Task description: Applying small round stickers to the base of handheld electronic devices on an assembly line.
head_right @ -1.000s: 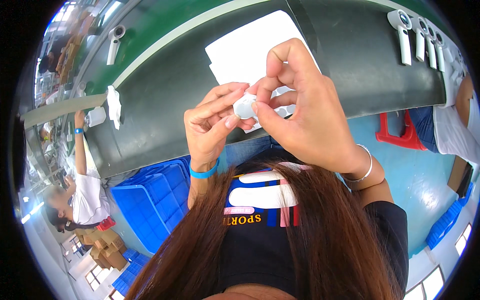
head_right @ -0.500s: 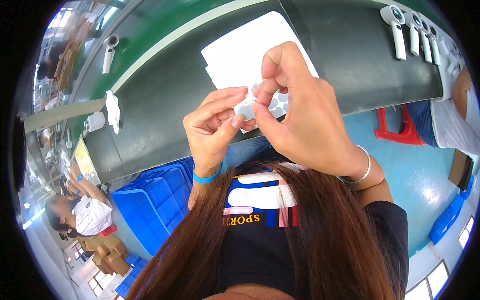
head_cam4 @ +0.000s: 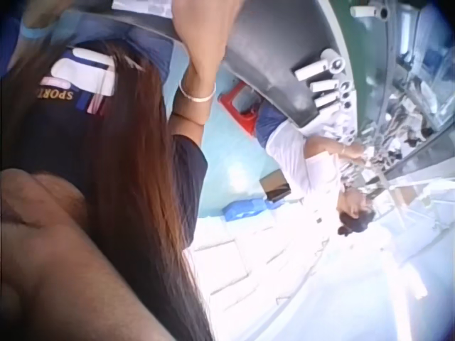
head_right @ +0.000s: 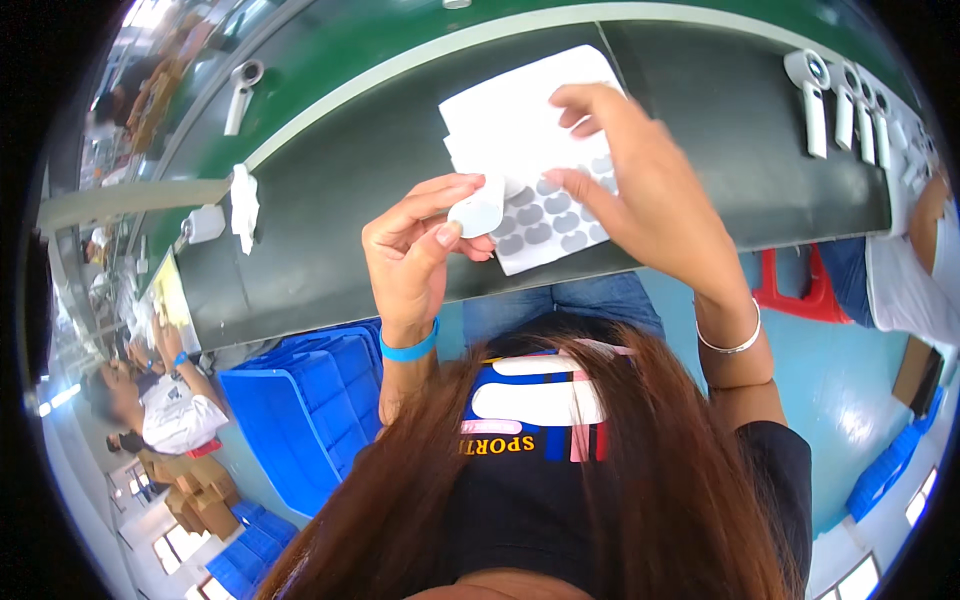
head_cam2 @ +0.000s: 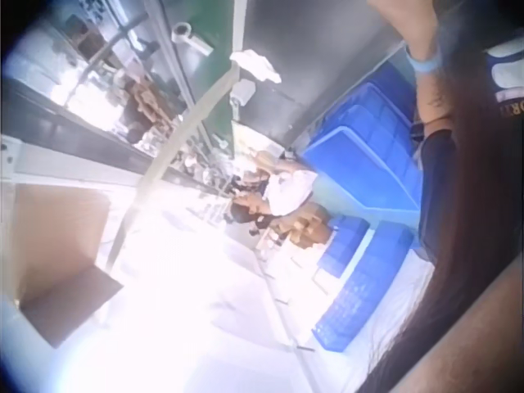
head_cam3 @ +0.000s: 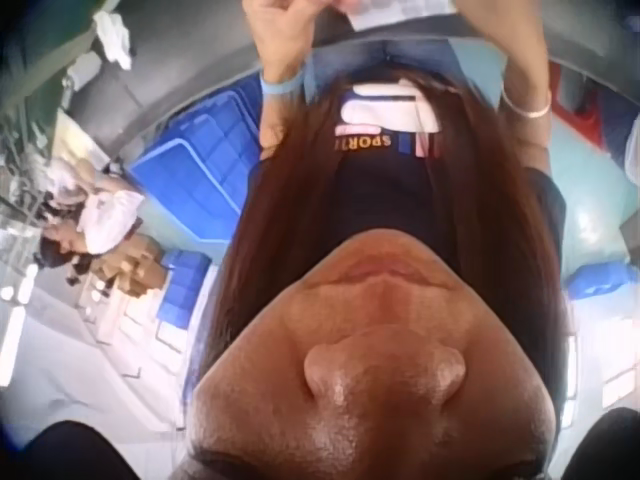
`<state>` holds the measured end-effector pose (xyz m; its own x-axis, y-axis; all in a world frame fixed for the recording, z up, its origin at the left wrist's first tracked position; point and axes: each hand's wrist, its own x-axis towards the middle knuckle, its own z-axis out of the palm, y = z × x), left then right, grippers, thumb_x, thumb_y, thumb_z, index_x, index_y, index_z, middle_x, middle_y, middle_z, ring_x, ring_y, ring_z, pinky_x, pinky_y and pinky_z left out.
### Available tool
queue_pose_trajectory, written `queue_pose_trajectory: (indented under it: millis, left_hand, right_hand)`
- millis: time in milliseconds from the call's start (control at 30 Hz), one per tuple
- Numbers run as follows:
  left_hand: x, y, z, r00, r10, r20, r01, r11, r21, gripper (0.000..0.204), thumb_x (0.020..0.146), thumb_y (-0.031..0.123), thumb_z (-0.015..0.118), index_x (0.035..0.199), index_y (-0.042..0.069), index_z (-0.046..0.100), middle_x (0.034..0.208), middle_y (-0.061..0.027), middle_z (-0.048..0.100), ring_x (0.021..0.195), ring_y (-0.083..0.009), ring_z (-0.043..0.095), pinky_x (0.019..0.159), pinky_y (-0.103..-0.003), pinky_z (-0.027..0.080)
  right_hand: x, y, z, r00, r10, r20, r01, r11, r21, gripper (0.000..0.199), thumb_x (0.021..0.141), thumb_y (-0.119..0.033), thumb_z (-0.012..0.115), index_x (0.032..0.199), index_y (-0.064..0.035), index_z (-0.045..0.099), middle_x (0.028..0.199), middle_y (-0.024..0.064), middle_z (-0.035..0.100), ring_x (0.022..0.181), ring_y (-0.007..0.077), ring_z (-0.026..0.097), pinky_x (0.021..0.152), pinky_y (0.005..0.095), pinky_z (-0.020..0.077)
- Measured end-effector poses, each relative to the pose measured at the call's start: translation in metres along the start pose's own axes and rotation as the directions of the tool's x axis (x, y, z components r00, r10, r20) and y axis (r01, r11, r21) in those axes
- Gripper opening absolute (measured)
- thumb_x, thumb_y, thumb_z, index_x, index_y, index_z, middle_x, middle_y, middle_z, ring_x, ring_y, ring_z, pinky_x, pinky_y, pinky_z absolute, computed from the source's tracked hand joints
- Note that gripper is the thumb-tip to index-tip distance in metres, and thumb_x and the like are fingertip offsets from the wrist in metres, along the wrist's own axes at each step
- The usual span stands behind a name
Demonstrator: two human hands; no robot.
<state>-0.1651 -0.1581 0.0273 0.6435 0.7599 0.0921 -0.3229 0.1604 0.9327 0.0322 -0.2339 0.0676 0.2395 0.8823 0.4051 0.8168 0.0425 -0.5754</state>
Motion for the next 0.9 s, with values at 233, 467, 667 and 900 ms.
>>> queue_pose_trajectory:
  millis: [233, 467, 667, 900]
  left_hand:
    - [0.003, 0.009, -0.01, 0.999, 0.027, -0.034, -0.028, 0.999, -0.039, 0.024, 0.079, -0.011, 0.06, 0.103, -0.006, 0.062, 0.111, -0.0176, 0.06, 0.077, -0.0157, 0.065, 0.063, -0.023, 0.055]
    - [0.007, 0.018, -0.008, 0.978, -0.011, -0.21, 0.05, 0.982, 0.182, 0.009, 0.079, -0.003, 0.065, 0.083, -0.001, 0.057, 0.094, -0.0122, 0.061, 0.053, -0.0074, 0.054, 0.039, -0.017, 0.042]
    - [0.028, 0.007, -0.011, 0.979, 0.124, -0.162, -0.119, 0.992, 0.039, 0.011, 0.091, 0.005, 0.057, 0.098, -0.003, 0.061, 0.1, -0.0115, 0.064, 0.062, -0.0101, 0.06, 0.047, -0.02, 0.047]
    - [0.056, -0.018, -0.037, 0.965, 0.147, -0.215, -0.122, 0.985, 0.126, 0.016, 0.092, 0.004, 0.054, 0.105, -0.001, 0.061, 0.122, -0.0134, 0.056, 0.08, -0.0161, 0.063, 0.068, -0.027, 0.053]
  right_hand:
    - [-0.003, -0.013, 0.058, 0.944, -0.145, 0.297, 0.025, 0.927, 0.375, 0.044, 0.074, 0.008, 0.058, 0.115, -0.0026, 0.051, 0.111, 0.0158, 0.055, 0.088, 0.0351, 0.057, 0.074, 0.0378, 0.0479]
    - [0.004, -0.027, 0.066, 0.903, -0.126, 0.41, 0.024, 0.969, 0.247, 0.026, 0.085, -0.003, 0.052, 0.111, -0.0009, 0.051, 0.109, 0.018, 0.054, 0.094, 0.039, 0.057, 0.074, 0.0411, 0.0485]
    - [0.033, 0.001, 0.054, 0.896, -0.242, 0.373, 0.136, 0.948, 0.289, 0.034, 0.082, 0.004, 0.05, 0.115, -0.0048, 0.053, 0.116, 0.0152, 0.054, 0.1, 0.0337, 0.06, 0.078, 0.0365, 0.0517]
    - [0.161, 0.144, 0.053, 0.916, -0.288, 0.277, 0.362, 0.894, -0.266, 0.031, 0.084, 0.003, 0.045, 0.113, -0.0027, 0.056, 0.117, 0.016, 0.053, 0.093, 0.0362, 0.058, 0.084, 0.0391, 0.0463]
